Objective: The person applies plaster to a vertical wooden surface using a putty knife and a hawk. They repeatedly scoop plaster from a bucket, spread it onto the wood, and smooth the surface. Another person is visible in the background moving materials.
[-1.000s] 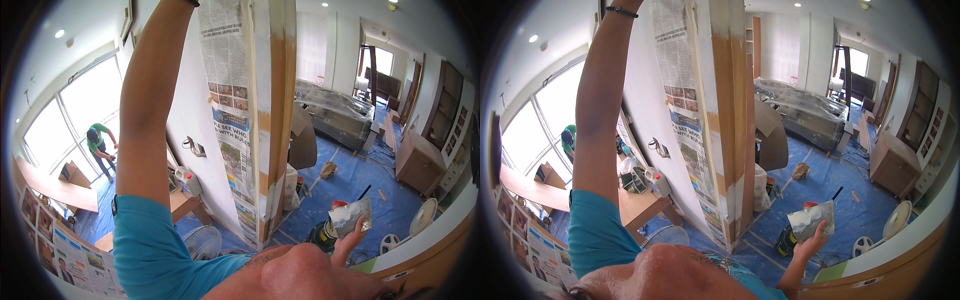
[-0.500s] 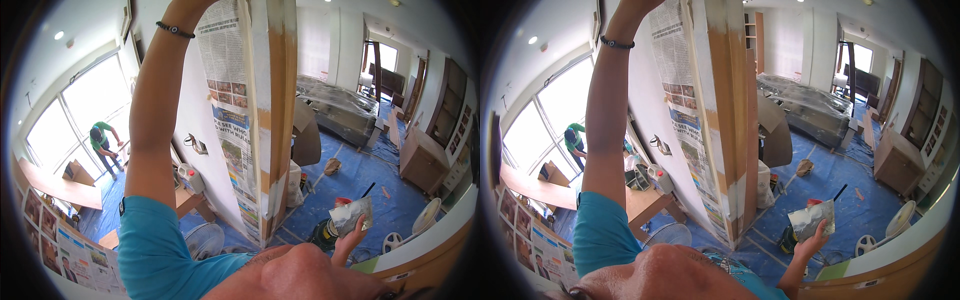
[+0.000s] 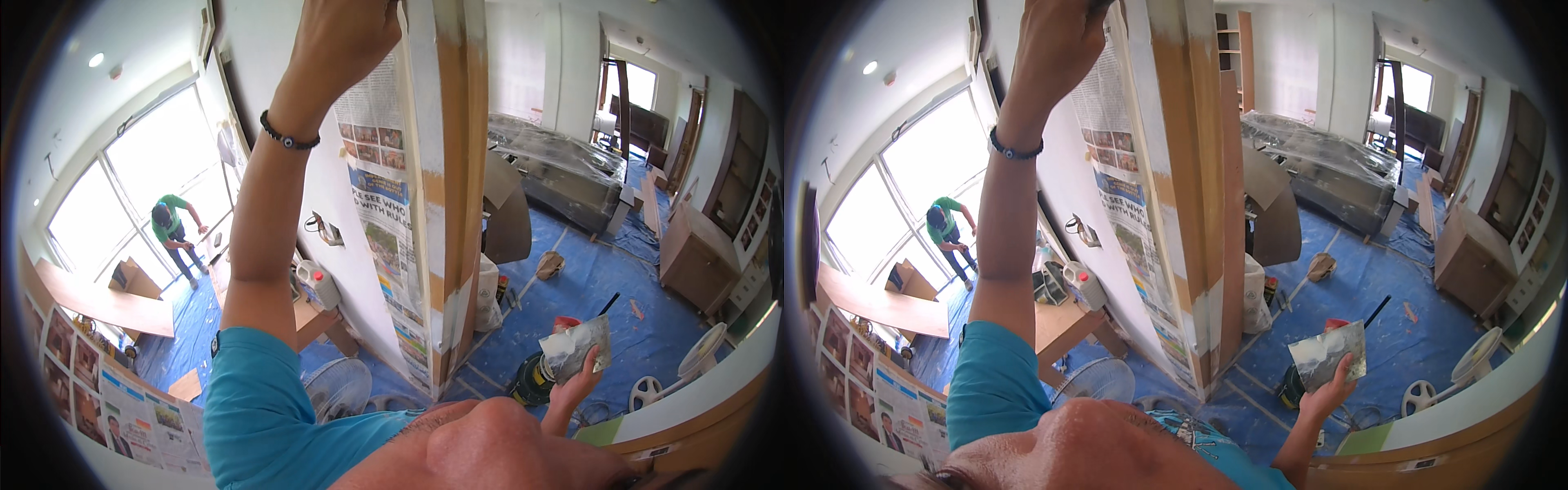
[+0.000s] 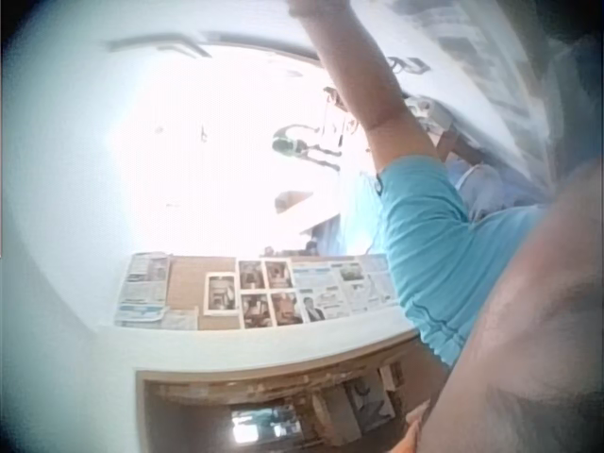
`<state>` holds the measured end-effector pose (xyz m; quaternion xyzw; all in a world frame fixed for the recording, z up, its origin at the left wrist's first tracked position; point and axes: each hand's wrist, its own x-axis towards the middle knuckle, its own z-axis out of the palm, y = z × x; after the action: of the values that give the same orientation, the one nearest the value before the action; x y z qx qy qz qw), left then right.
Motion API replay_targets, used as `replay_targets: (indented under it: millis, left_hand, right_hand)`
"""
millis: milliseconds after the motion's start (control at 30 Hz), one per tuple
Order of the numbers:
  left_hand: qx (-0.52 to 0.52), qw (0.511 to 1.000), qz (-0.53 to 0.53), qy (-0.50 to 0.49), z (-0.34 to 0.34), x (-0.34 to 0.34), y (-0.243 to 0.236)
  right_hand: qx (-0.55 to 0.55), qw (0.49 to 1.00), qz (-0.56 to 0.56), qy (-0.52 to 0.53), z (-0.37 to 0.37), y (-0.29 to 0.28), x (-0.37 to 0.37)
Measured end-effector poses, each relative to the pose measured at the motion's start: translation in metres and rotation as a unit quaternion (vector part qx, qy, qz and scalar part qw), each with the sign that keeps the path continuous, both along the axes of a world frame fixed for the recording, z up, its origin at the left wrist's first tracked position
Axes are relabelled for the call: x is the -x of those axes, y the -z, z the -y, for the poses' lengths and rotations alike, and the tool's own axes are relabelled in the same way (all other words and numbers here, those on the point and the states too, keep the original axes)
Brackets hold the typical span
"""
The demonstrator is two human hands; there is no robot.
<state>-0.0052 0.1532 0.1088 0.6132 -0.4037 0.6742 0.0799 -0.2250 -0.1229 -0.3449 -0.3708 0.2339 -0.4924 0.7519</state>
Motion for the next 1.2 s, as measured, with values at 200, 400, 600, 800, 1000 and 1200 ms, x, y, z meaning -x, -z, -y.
replay_targets:
  millis: [200,400,600,800,1000,1200]
  left_hand:
    - [0.000,0.999,-0.018,-0.032,0.001,0.005,0.027]
    - [-0.015,1.000,0.018,-0.006,-0.002,-0.001,0.057]
    - [-0.032,0.999,-0.011,-0.007,-0.008,-0.001,0.096]
    - [-0.088,0.981,-0.165,0.050,-0.048,0.037,0.156]
    - [0.074,0.825,-0.425,0.364,-0.086,0.101,0.270]
    - [-0.060,0.841,-0.423,0.331,-0.117,0.145,0.339]
  right_hand:
    - [0.002,1.000,-0.010,0.005,-0.003,-0.004,-0.003]
    - [-0.003,1.000,-0.007,-0.007,-0.003,-0.004,-0.003]
    - [-0.015,0.999,0.000,-0.040,-0.014,-0.013,-0.008]
    - [0.006,0.983,0.085,-0.163,-0.048,-0.033,-0.024]
    - [-0.215,0.866,0.152,-0.426,-0.114,-0.053,-0.038]
    - [-0.245,0.804,0.085,-0.536,-0.181,-0.048,-0.044]
